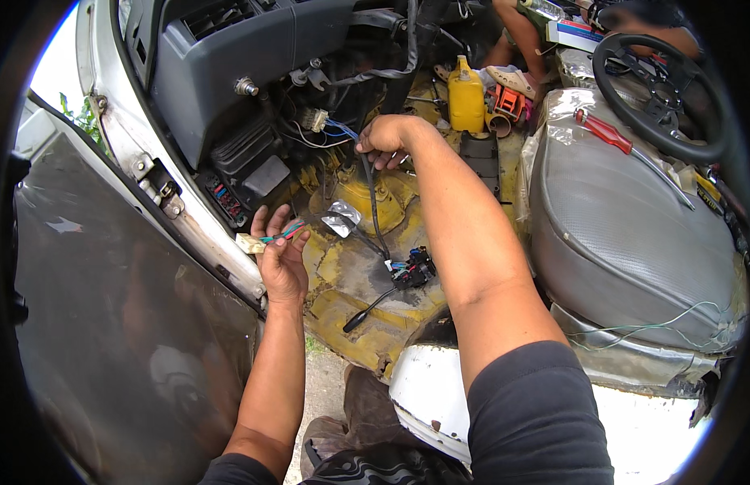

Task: The person removes the steering wheel from a vehicle, then uses a screwdriver to detach a component from the dashboard. They proceed to disconnect and reconnect several electrical connectors under the dashboard.

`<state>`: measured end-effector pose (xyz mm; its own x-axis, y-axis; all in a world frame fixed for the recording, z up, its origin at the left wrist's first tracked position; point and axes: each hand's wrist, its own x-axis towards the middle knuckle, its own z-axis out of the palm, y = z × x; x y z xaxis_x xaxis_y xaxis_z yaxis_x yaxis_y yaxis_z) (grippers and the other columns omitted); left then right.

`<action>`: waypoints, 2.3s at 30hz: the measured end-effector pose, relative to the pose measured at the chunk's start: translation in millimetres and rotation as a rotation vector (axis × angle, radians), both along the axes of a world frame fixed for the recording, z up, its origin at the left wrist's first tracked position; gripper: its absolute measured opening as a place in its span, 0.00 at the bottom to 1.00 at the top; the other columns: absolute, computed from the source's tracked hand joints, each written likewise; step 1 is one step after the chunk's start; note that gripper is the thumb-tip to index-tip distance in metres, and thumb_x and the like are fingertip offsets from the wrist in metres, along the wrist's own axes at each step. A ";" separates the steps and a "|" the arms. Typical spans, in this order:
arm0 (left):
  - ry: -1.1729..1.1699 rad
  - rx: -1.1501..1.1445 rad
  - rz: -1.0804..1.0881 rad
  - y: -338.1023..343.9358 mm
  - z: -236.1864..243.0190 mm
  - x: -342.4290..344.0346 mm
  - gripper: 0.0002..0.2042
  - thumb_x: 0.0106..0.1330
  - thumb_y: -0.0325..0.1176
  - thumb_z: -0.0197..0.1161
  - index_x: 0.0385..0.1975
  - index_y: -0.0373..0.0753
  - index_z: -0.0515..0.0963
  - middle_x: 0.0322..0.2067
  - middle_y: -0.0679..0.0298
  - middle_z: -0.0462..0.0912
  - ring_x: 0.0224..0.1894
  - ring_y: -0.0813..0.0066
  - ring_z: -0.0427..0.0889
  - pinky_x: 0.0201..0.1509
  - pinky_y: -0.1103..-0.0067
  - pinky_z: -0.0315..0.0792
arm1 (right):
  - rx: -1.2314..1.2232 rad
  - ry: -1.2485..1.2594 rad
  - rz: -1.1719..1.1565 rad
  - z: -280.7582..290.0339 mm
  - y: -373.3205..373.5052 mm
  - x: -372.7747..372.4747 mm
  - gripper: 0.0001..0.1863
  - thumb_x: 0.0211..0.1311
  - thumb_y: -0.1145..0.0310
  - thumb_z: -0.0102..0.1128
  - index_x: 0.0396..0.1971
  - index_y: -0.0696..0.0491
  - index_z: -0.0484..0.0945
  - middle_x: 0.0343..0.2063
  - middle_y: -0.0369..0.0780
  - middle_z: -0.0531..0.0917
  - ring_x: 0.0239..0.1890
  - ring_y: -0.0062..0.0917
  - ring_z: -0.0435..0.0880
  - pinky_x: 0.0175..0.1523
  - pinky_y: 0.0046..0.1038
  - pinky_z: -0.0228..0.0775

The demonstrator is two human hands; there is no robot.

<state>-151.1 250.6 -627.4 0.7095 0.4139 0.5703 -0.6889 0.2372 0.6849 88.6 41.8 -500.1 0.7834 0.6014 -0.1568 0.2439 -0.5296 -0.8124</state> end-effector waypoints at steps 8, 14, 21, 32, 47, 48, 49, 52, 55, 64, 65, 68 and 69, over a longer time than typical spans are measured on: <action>0.181 -0.267 -0.064 1.5 27.1 -2.6 0.14 0.76 0.44 0.70 0.44 0.38 0.82 0.41 0.60 0.89 0.54 0.60 0.87 0.61 0.63 0.83 | -0.027 -0.042 0.011 1.6 2.7 -0.6 0.13 0.80 0.58 0.62 0.54 0.49 0.85 0.41 0.34 0.88 0.37 0.23 0.91 0.46 0.33 0.87; 0.103 -0.389 -0.346 7.7 37.1 -4.7 0.08 0.75 0.35 0.67 0.45 0.39 0.80 0.47 0.57 0.86 0.64 0.58 0.81 0.76 0.61 0.71 | -0.034 -0.041 0.003 0.3 4.2 -0.3 0.12 0.81 0.58 0.60 0.51 0.49 0.85 0.40 0.34 0.88 0.36 0.23 0.90 0.45 0.34 0.87; 0.167 0.042 0.007 -26.3 37.7 -6.7 0.22 0.78 0.32 0.67 0.67 0.31 0.75 0.62 0.50 0.83 0.60 0.66 0.84 0.66 0.72 0.81 | -0.015 -0.046 0.017 -1.4 3.8 0.8 0.12 0.81 0.59 0.61 0.51 0.50 0.85 0.40 0.35 0.87 0.35 0.23 0.89 0.42 0.32 0.85; 0.303 0.037 0.079 -26.0 41.8 -10.8 0.19 0.75 0.36 0.72 0.58 0.32 0.80 0.50 0.55 0.90 0.49 0.69 0.89 0.52 0.76 0.86 | -0.029 -0.058 0.018 0.9 4.3 -3.1 0.13 0.81 0.59 0.61 0.52 0.51 0.85 0.41 0.35 0.88 0.37 0.24 0.90 0.42 0.33 0.86; 0.287 -0.002 0.052 -24.7 32.2 -8.6 0.19 0.74 0.37 0.73 0.58 0.33 0.81 0.52 0.54 0.90 0.52 0.70 0.89 0.54 0.75 0.86 | -0.028 -0.050 0.020 -1.9 4.6 -1.7 0.13 0.81 0.58 0.61 0.53 0.50 0.85 0.42 0.34 0.88 0.38 0.24 0.91 0.43 0.33 0.87; 0.294 -0.006 0.054 -24.9 31.6 -8.6 0.19 0.74 0.37 0.74 0.58 0.33 0.81 0.52 0.55 0.90 0.52 0.70 0.89 0.54 0.75 0.86 | -0.027 -0.050 0.018 -2.2 4.6 -1.5 0.13 0.81 0.58 0.60 0.53 0.50 0.85 0.42 0.34 0.88 0.38 0.24 0.91 0.44 0.33 0.87; 0.285 -0.001 0.046 -25.1 31.0 -8.7 0.19 0.74 0.37 0.74 0.58 0.33 0.81 0.52 0.55 0.90 0.52 0.71 0.89 0.54 0.75 0.86 | -0.027 -0.049 0.016 -2.4 4.5 -1.3 0.13 0.81 0.58 0.60 0.53 0.49 0.85 0.42 0.34 0.88 0.38 0.24 0.91 0.44 0.33 0.87; 0.285 0.000 0.035 -25.7 29.2 -8.6 0.19 0.74 0.37 0.74 0.58 0.34 0.81 0.53 0.55 0.90 0.52 0.71 0.89 0.54 0.75 0.86 | -0.026 -0.044 0.013 -2.8 4.6 -0.6 0.13 0.81 0.58 0.60 0.53 0.49 0.85 0.42 0.34 0.88 0.38 0.24 0.91 0.45 0.34 0.87; 0.284 0.002 0.024 -25.8 27.7 -8.2 0.19 0.73 0.37 0.74 0.58 0.34 0.81 0.53 0.56 0.90 0.52 0.71 0.89 0.54 0.75 0.86 | -0.027 -0.039 0.010 -2.7 4.5 -0.8 0.13 0.81 0.58 0.60 0.52 0.49 0.85 0.42 0.34 0.88 0.38 0.24 0.91 0.45 0.33 0.87; 0.314 0.125 -0.052 -30.3 17.8 -8.2 0.17 0.73 0.35 0.74 0.56 0.34 0.82 0.52 0.55 0.90 0.52 0.70 0.88 0.54 0.73 0.85 | -0.005 -0.040 0.015 2.8 3.3 -10.7 0.16 0.77 0.57 0.67 0.53 0.53 0.84 0.40 0.36 0.88 0.36 0.23 0.89 0.43 0.31 0.85; 0.317 0.158 -0.060 -32.1 15.2 -7.7 0.17 0.73 0.35 0.74 0.55 0.34 0.83 0.52 0.55 0.90 0.52 0.70 0.88 0.54 0.73 0.85 | 0.012 -0.061 0.002 2.8 4.2 -10.9 0.16 0.76 0.58 0.68 0.53 0.53 0.84 0.40 0.36 0.88 0.36 0.23 0.89 0.43 0.30 0.85; 0.299 0.276 -0.096 -38.2 5.5 -6.0 0.14 0.73 0.33 0.73 0.54 0.35 0.85 0.51 0.59 0.91 0.51 0.72 0.87 0.55 0.74 0.84 | 0.089 -0.123 -0.024 0.4 8.3 -8.4 0.15 0.73 0.62 0.71 0.51 0.54 0.83 0.38 0.35 0.88 0.36 0.23 0.89 0.42 0.28 0.85; 0.286 0.332 -0.093 -40.5 1.9 -5.6 0.14 0.74 0.33 0.73 0.54 0.35 0.85 0.51 0.60 0.91 0.51 0.73 0.87 0.56 0.74 0.83 | 0.118 -0.140 -0.025 -0.8 9.5 -6.6 0.14 0.72 0.64 0.72 0.51 0.54 0.83 0.37 0.35 0.88 0.37 0.23 0.90 0.41 0.28 0.85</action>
